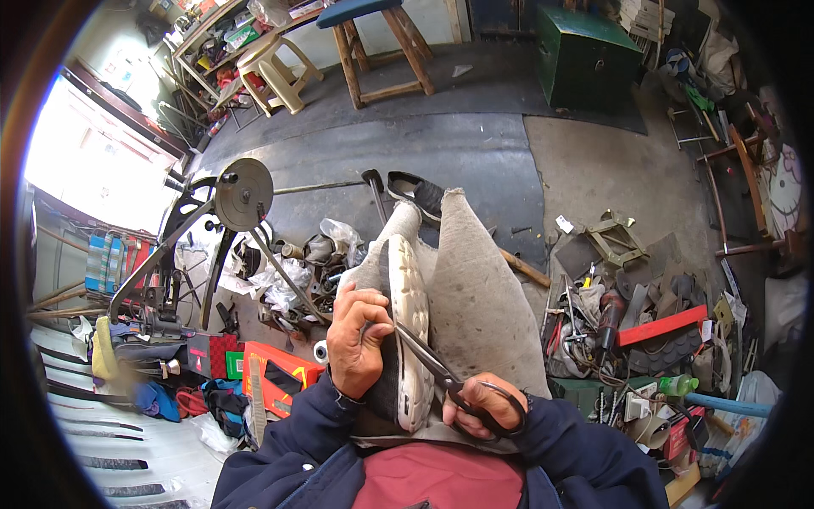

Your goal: The person removes the insole from a black slip-on shoe using shears, then inserts a new yellow insole. They adjust the shoe's upper and sole, inspect the fit, and prepare a needle and thread to stitch the shoe.

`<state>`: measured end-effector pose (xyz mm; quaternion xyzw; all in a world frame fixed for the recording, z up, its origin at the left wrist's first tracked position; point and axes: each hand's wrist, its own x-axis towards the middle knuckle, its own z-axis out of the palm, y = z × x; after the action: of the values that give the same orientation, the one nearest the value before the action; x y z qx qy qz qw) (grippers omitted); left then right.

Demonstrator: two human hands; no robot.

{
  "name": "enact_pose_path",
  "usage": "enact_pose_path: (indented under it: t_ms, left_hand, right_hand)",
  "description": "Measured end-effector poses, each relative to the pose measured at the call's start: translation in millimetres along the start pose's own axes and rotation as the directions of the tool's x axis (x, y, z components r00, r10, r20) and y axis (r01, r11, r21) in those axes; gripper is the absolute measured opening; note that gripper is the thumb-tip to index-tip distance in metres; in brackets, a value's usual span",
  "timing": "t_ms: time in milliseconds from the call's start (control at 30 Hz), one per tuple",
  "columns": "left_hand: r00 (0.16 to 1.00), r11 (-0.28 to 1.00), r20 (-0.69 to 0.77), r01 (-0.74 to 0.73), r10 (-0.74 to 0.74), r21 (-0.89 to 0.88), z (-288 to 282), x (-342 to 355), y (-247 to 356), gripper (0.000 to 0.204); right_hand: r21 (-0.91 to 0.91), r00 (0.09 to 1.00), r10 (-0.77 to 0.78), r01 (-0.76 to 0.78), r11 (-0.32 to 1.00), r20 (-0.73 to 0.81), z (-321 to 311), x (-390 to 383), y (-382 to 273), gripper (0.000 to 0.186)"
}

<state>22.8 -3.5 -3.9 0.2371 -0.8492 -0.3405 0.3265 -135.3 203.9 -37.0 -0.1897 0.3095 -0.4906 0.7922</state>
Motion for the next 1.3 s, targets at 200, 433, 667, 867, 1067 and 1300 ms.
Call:
enact_pose_path:
  t_ms: [200, 433, 667, 867, 1067, 1300]
  left_hand:
    - [1.0, 0.999, 0.016, -0.004, 0.003, 0.045, 4, 1, 2, 0.007]
    - [0.998, 0.995, 0.025, 0.061, -0.06, -0.074, 4, -6, -5, 0.008]
    - [0.993, 0.996, -0.096, 0.068, -0.074, -0.064, -8, 6, -19, 0.004]
    - [0.979, 0.982, -0.179, -0.063, 0.096, 0.179, -16, 65, 7, 0.027]
    - [0.901, 0.716, 0.171, -0.189, 0.398, -0.672, -33, 72, 86, 0.034]
    - [0.732, -0.057, -0.4, -0.445, 0.552, -0.894, 3, 65, 141, 0.054]
  right_hand:
    - [-0.097, 0.991, -0.098, 0.09, 0.991, -0.089, 7, 0, 8, 0.075]
    - [0.034, 0.964, -0.188, 0.198, 0.98, -0.187, 8, 1, 16, 0.079]
    - [0.073, 0.842, -0.451, 0.491, 0.868, -0.297, 2, 5, 11, 0.045]
    - [-0.016, 0.717, -0.561, 0.611, 0.792, -0.413, -7, 16, 0, 0.037]
    - [-0.017, 0.696, -0.544, 0.609, 0.793, -0.469, -5, 16, 0, 0.025]
    - [-0.011, 0.701, -0.569, 0.626, 0.78, -0.429, -15, 18, 3, 0.027]
